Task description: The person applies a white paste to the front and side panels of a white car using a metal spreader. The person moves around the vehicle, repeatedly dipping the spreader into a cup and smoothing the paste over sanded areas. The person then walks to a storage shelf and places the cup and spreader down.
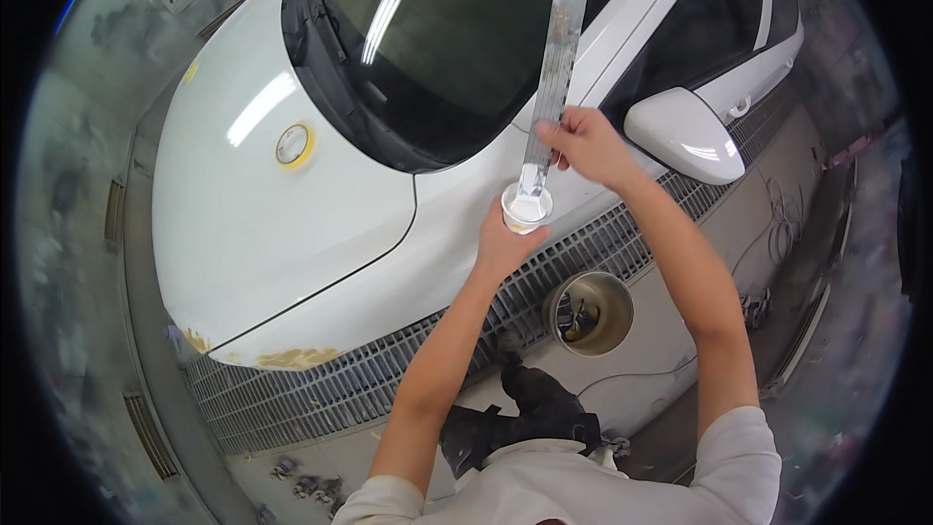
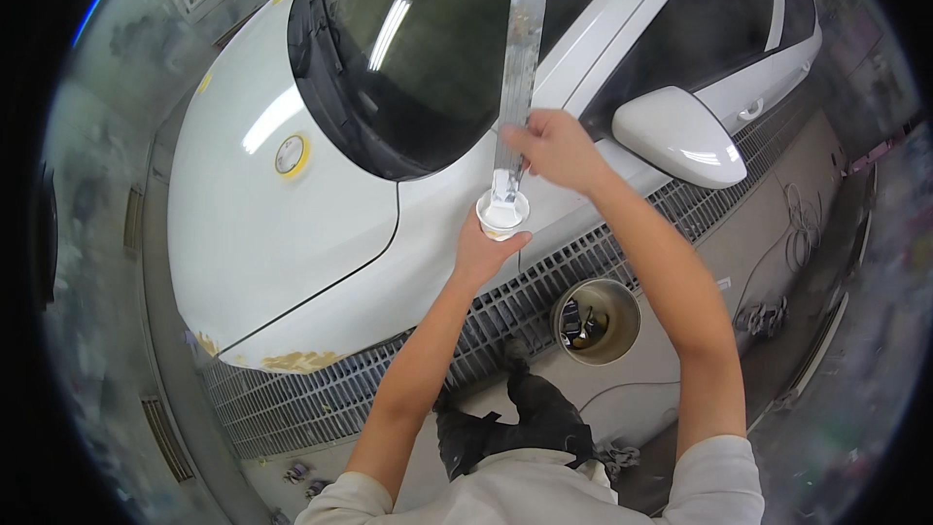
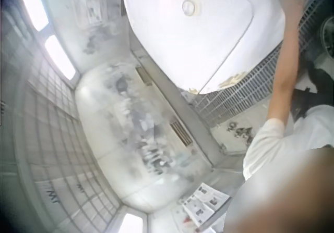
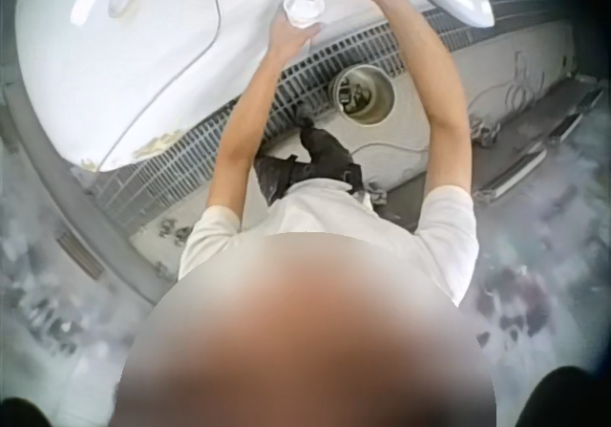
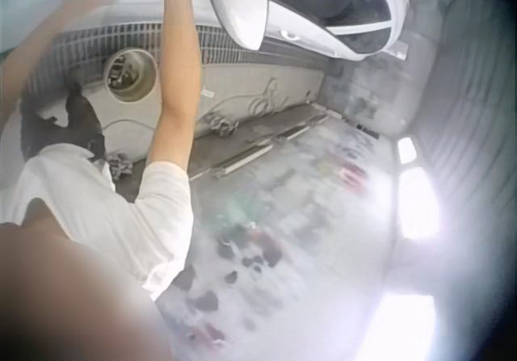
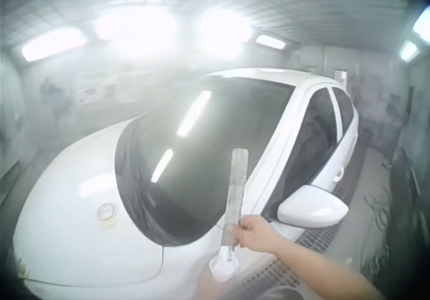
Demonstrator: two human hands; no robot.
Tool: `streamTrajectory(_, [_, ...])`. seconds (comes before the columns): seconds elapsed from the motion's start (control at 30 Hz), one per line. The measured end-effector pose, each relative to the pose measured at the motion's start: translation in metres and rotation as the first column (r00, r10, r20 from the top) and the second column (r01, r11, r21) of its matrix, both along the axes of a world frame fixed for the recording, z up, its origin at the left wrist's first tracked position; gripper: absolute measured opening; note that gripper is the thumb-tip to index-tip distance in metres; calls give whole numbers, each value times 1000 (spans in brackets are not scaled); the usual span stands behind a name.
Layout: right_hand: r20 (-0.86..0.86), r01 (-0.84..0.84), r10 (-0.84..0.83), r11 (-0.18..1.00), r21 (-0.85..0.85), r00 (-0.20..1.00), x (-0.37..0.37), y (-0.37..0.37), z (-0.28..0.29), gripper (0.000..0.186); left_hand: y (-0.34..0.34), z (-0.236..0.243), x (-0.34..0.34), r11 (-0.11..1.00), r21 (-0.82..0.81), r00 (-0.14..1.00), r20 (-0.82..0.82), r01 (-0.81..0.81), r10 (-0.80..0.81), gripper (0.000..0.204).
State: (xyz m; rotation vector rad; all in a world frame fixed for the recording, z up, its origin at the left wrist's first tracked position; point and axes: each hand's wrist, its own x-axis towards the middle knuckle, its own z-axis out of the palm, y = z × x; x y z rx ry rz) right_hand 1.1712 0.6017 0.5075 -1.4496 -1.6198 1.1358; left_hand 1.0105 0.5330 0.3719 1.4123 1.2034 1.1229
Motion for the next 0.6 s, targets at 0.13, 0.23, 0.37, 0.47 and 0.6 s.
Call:
streamTrajectory(0.13, [-68,23,-25,999,-22,997,36,48,10,27,25,-1,27,999,-21,997,73,24,-22,67])
streamTrajectory(0.23, [-103,11,-16,999,-48,995,52,73,25,27,39,1,36,999,-44,996,86,31,-27,67])
streamTrajectory(0.37, [-101,-53,48,997,-49,994,63,100,44,27,46,2,44,1000,-19,997,81,3,-1,67])
streamTrajectory(0.47, [-96,-96,90,994,-52,991,67,114,52,28,47,3,47,999,-13,992,120,-29,30,62])
streamTrajectory(0.6, [-100,-117,112,993,-37,989,68,124,55,26,46,6,47,998,-20,996,75,-54,55,62])
